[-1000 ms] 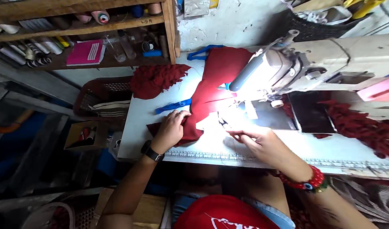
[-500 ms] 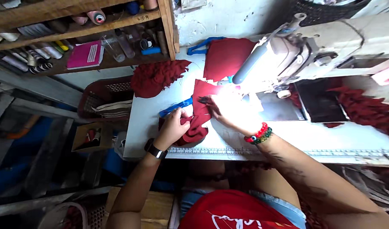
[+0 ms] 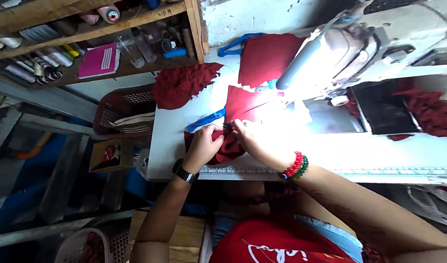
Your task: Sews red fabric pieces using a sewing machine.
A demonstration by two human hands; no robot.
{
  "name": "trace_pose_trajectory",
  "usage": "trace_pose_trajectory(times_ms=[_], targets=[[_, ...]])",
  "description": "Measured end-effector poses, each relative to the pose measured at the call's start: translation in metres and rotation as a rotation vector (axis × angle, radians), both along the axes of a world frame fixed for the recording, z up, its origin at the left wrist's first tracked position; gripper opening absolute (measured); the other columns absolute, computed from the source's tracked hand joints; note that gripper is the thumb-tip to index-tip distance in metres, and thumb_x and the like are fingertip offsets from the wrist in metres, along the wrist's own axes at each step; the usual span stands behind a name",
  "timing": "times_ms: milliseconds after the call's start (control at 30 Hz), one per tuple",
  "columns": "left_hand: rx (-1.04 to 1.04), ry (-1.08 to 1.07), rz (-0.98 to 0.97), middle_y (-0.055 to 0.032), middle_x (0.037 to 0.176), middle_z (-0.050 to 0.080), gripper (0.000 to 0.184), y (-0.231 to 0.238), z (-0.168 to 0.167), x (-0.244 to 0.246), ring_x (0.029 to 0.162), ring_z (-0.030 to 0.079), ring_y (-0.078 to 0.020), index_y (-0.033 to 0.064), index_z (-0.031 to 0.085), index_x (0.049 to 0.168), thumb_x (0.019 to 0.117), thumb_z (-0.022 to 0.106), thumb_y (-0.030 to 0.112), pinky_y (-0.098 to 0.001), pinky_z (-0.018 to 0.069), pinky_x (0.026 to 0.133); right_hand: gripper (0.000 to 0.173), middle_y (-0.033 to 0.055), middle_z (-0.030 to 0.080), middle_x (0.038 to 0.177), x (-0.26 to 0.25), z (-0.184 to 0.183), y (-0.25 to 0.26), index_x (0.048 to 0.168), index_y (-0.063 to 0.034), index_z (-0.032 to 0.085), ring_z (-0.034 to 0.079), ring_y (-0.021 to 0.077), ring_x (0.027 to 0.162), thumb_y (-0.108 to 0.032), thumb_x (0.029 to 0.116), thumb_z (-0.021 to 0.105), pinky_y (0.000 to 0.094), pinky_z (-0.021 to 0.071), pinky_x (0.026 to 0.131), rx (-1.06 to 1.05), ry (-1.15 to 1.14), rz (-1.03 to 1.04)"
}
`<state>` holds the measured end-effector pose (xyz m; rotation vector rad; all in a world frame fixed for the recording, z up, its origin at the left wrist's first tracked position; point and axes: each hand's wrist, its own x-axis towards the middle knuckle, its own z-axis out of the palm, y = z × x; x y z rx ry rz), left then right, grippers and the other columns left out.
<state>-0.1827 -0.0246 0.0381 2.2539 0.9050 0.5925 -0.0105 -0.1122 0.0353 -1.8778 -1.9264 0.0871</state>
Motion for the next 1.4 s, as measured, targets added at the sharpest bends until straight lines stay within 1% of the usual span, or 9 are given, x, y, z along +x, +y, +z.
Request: trace_pose_trajectory(times_ms=[500, 667, 800, 900, 1000, 1167, 1233, 1333, 1400], targets=[[0.2, 0.159, -0.002, -0.0135, 0.101, 0.072, 0.011, 0.026, 0.034, -0.033, 0.095, 0.07, -0.0243, 0.0019, 0.074, 0.102, 0.0933, 0.069, 0.006, -0.0429, 0.0577, 0.086, 0.022, 0.0102, 0.066, 0.092, 0.003, 0.005, -0.012, 0.116, -0.0051, 0.066, 0.067, 0.025, 0.076, -0.02, 0.1025, 0.058, 0.0428, 0.0563, 0.065, 0.128, 0.157, 0.033], [0.176, 0.291, -0.026, -0.0184, 0.121, 0.067, 0.035, 0.064, 0.041, -0.028, 0.115, 0.062, -0.0358, 0.0053, 0.071, 0.123, 0.0949, 0.073, 0.027, -0.0603, 0.0471, 0.097, 0.031, 0.0102, 0.069, 0.083, 0.034, 0.001, -0.053, 0.122, -0.0078, 0.068, 0.068, 0.0287, 0.068, -0.029, 0.1052, 0.052, 0.0507, 0.0551, 0.058, 0.136, 0.058, -0.091], [0.113, 0.244, -0.012, -0.0223, 0.123, 0.065, 0.042, 0.104, 0.03, 0.05, 0.116, 0.064, -0.0347, -0.0018, 0.068, 0.123, 0.1054, 0.055, 0.034, -0.054, 0.0495, 0.102, 0.039, 0.0208, 0.067, 0.1, 0.086, -0.001, -0.099, 0.117, -0.0048, 0.069, 0.068, 0.0428, 0.083, -0.035, 0.1028, 0.049, 0.0639, 0.0506, 0.06, -0.039, 0.004, -0.361], [0.052, 0.368, 0.013, -0.0249, 0.134, 0.059, 0.052, 0.126, 0.015, 0.106, 0.129, 0.056, -0.039, 0.0001, 0.065, 0.129, 0.0998, 0.064, 0.044, -0.0583, 0.0455, 0.107, 0.037, 0.027, 0.067, 0.111, 0.124, -0.009, -0.127, 0.127, -0.0089, 0.069, 0.065, 0.0522, 0.102, -0.029, 0.1015, 0.053, 0.0738, 0.0471, 0.079, -0.105, -0.028, -0.474], [0.066, 0.341, -0.02, -0.0217, 0.126, 0.062, 0.027, 0.132, 0.012, 0.123, 0.124, 0.058, -0.0365, 0.0017, 0.07, 0.115, 0.1001, 0.062, 0.023, -0.0567, 0.0474, 0.103, 0.038, 0.0281, 0.057, 0.137, 0.142, -0.018, -0.146, 0.131, -0.0165, 0.071, 0.046, 0.0589, 0.129, -0.028, 0.1023, 0.049, 0.0811, 0.0314, 0.096, -0.038, -0.042, -0.506], [0.181, -0.132, -0.143, -0.0151, 0.097, 0.066, 0.022, 0.09, 0.039, 0.08, 0.09, 0.066, -0.0198, -0.0052, 0.059, 0.112, 0.1055, 0.051, 0.014, -0.0377, 0.0543, 0.085, 0.038, 0.0245, 0.063, 0.128, 0.119, -0.007, -0.132, 0.119, -0.0007, 0.072, 0.055, 0.0475, 0.124, -0.024, 0.0984, 0.051, 0.0666, 0.0412, 0.101, 0.198, 0.077, -0.331], [0.195, -0.174, -0.214, -0.0126, 0.099, 0.067, 0.021, 0.055, 0.057, 0.055, 0.094, 0.067, -0.0163, -0.0045, 0.06, 0.114, 0.1044, 0.053, 0.013, -0.0356, 0.056, 0.089, 0.035, 0.0198, 0.069, 0.116, 0.097, 0.005, -0.117, 0.106, 0.0007, 0.073, 0.062, 0.0367, 0.117, -0.026, 0.1032, 0.051, 0.0554, 0.0471, 0.101, 0.327, 0.195, -0.195], [0.178, -0.08, -0.278, -0.01, 0.105, 0.068, 0.026, -0.001, 0.093, 0.026, 0.094, 0.066, -0.0138, 0.0, 0.059, 0.127, 0.1035, 0.055, 0.009, -0.0316, 0.0562, 0.086, 0.035, 0.0102, 0.07, 0.114, 0.069, 0.034, -0.09, 0.117, -0.0026, 0.073, 0.063, 0.0155, 0.111, -0.021, 0.108, 0.045, 0.033, 0.0513, 0.099, 0.472, 0.404, 0.035], [0.21, -0.003, -0.4, -0.0082, 0.109, 0.07, 0.025, -0.028, 0.119, 0.012, 0.1, 0.067, -0.0122, 0.0011, 0.066, 0.123, 0.1029, 0.052, 0.007, -0.0298, 0.0562, 0.09, 0.035, 0.0097, 0.07, 0.122, 0.056, 0.054, -0.072, 0.124, -0.0008, 0.07, 0.064, 0.012, 0.116, -0.017, 0.1084, 0.042, 0.0294, 0.0518, 0.102, 0.483, 0.54, 0.176]])
